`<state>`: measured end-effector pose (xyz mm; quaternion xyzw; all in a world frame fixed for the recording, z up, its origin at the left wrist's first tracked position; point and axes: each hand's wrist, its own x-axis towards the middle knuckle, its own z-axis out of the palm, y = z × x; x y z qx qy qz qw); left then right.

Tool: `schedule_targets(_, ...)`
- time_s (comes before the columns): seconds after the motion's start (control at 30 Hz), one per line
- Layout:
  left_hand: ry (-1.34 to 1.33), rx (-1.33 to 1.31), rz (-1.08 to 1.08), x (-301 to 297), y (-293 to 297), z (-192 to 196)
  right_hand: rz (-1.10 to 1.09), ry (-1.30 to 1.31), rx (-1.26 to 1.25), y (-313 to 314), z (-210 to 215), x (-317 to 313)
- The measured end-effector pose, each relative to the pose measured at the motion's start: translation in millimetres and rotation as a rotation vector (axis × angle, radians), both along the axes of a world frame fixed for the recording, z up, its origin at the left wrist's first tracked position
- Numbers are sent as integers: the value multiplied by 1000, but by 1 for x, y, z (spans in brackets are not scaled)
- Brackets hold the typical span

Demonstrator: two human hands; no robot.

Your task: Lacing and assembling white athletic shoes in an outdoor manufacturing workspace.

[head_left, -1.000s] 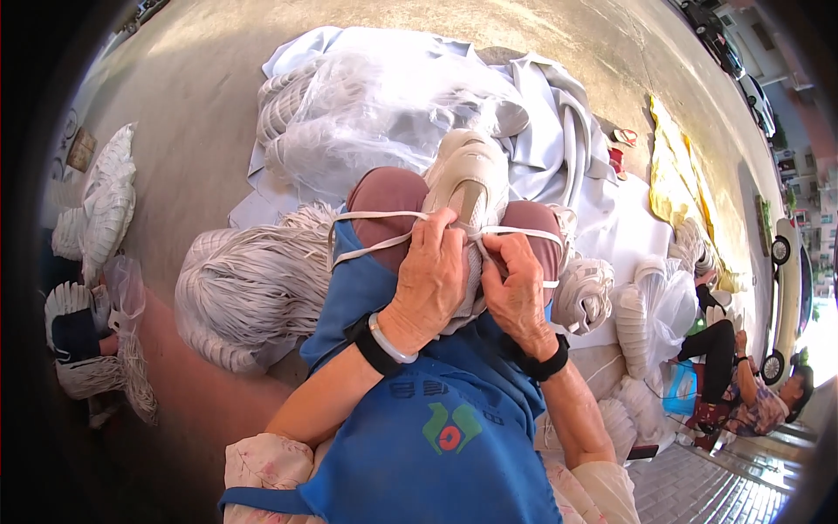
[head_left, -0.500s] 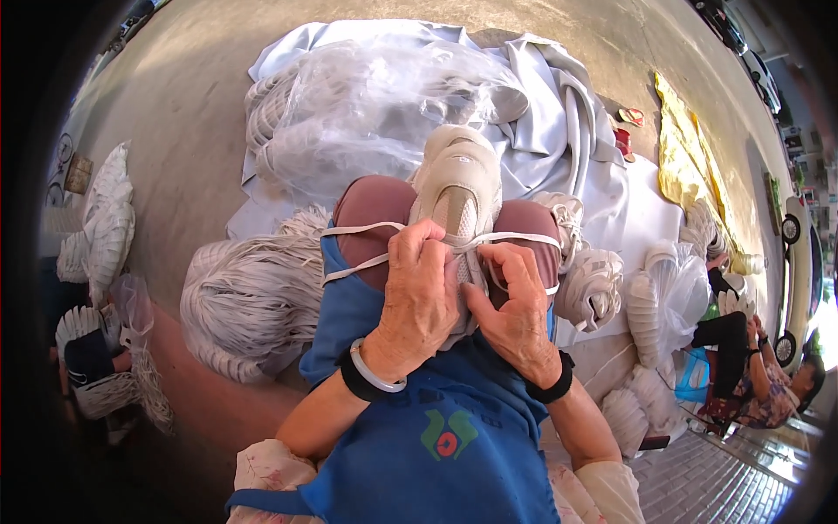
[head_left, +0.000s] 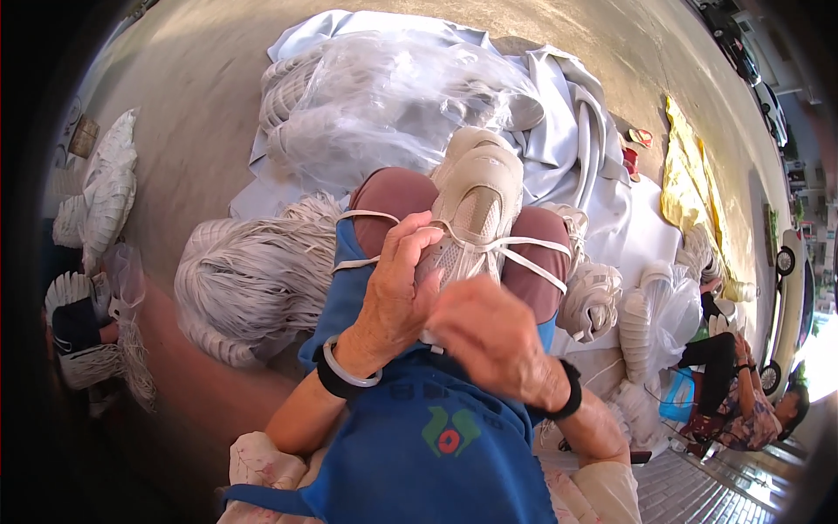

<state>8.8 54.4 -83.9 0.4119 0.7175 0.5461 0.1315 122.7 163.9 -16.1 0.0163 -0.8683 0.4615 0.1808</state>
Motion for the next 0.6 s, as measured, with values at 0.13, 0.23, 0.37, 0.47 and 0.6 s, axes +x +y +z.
schedule_targets(0.13,-53,37,-65,-2,-4,-4,524,-178,-354,-48,6,23)
schedule_targets(0.23,13,-24,-42,-4,-5,2,-85,-287,-187,-13,-6,6)
schedule_targets(0.37,162,-37,-16,-1,1,4,-390,-244,66,5,-10,-14)
schedule_targets(0.47,193,-93,-36,2,4,14,-486,-273,351,11,-21,-26)
schedule_targets(0.6,180,-132,-39,-2,5,16,-588,-286,338,5,-34,-30)
